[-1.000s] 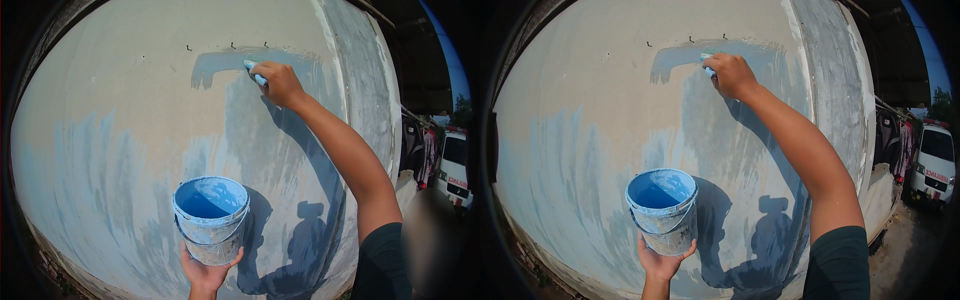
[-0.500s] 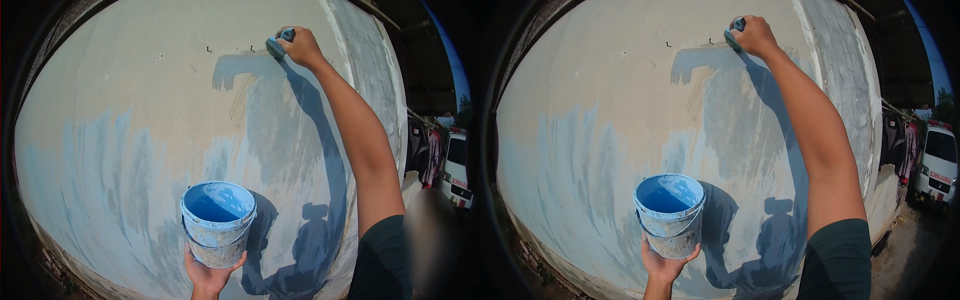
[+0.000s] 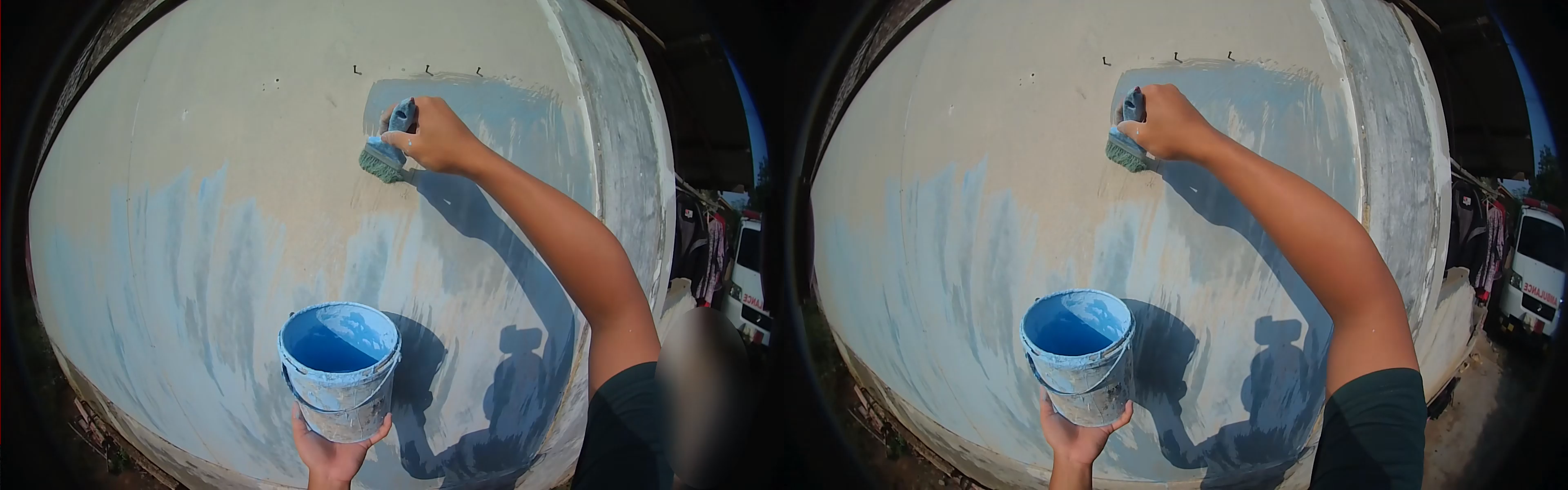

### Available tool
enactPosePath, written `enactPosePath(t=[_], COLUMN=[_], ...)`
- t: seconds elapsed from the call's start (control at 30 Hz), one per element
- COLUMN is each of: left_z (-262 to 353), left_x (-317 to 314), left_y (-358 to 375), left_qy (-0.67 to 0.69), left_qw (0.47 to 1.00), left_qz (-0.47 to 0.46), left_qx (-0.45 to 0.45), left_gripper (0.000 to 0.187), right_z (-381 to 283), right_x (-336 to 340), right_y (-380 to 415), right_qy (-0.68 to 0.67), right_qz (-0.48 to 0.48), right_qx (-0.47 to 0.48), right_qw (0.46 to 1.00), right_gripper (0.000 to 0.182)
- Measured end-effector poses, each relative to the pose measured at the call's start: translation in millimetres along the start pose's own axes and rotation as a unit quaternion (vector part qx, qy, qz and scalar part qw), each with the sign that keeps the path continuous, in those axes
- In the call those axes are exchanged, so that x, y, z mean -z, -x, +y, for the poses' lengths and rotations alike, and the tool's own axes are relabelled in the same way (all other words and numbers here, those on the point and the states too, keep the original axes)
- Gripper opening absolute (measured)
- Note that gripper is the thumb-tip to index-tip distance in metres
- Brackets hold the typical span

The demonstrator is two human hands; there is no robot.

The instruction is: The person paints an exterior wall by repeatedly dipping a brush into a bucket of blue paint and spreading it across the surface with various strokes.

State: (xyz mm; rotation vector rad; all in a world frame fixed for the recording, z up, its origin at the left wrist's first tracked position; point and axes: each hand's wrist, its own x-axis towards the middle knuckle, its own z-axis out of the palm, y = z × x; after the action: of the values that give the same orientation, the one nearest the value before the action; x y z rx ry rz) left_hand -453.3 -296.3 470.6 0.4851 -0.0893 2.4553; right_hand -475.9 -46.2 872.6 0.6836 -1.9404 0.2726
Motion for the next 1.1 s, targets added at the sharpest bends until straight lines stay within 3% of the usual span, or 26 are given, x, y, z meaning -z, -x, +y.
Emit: enactPosePath(t=[0.07,0.1,0.17,0.27,0.43,0.5,0.53,0.67,0.77,0.83,0.87,0.97,1.1], left_z=[-2.3,-2.1,-2.5,-7.4,-13.3,-15.8,-13.5,-10.2,-12.8,-13.6,-13.1,-17.1,-20.6], left_x=[3.7,7.1,7.9,7.0,4.2,-3.0,-6.9,-25.9,-24.6,-24.9,-25.6,-21.1,-20.4], left_y=[-0.2,-0.6,-2.4,-5.5,-3.7,-0.3,-1.7,-5.1,-5.8,-5.4,-5.5,-2.7,-0.8], left_qy=[0.009,0.001,-0.008,-0.007,-0.036,-0.033,-0.049,-0.072,-0.074,-0.080,-0.083,-0.080,-0.066], left_qw=[1.000,1.000,1.000,0.999,0.997,0.997,0.996,0.992,0.990,0.989,0.989,0.990,0.991], left_qz=[0.006,-0.005,-0.014,-0.007,-0.005,-0.002,-0.004,-0.013,-0.021,-0.026,-0.025,-0.021,-0.029], left_qx=[-0.009,-0.013,-0.022,-0.033,-0.063,-0.064,-0.075,-0.105,-0.118,-0.120,-0.119,-0.118,-0.109], left_gripper=[0.087,0.087,0.087,0.086,0.088,0.086,0.085,0.082,0.079,0.078,0.077,0.076,0.075], right_z=[10.6,19.0,35.4,46.6,1.9,-13.9,-11.5,17.8,33.8,45.7,53.5,47.7,-9.1], right_x=[35.0,45.6,55.4,15.1,-38.1,-35.5,-32.6,15.3,47.2,52.9,46.8,-5.4,-29.0], right_y=[-21.5,-30.8,-42.1,-6.9,78.1,89.1,81.4,33.0,14.9,16.9,26.2,89.1,154.2], right_qy=[0.133,0.132,0.318,0.343,0.135,0.010,-0.004,0.030,0.131,0.278,0.290,0.349,0.219], right_qz=[0.081,0.082,0.129,0.051,-0.063,-0.133,-0.125,-0.002,0.078,0.172,0.171,0.059,-0.028], right_qx=[0.028,0.033,0.099,0.198,0.215,0.045,0.005,0.010,0.012,0.128,0.180,0.264,0.266], right_qw=[0.987,0.987,0.934,0.917,0.965,0.990,0.992,0.999,0.988,0.936,0.924,0.897,0.938], right_gripper=[0.016,0.016,0.016,0.013,0.012,0.016,0.020,0.021,0.015,0.015,0.016,0.012,0.010])
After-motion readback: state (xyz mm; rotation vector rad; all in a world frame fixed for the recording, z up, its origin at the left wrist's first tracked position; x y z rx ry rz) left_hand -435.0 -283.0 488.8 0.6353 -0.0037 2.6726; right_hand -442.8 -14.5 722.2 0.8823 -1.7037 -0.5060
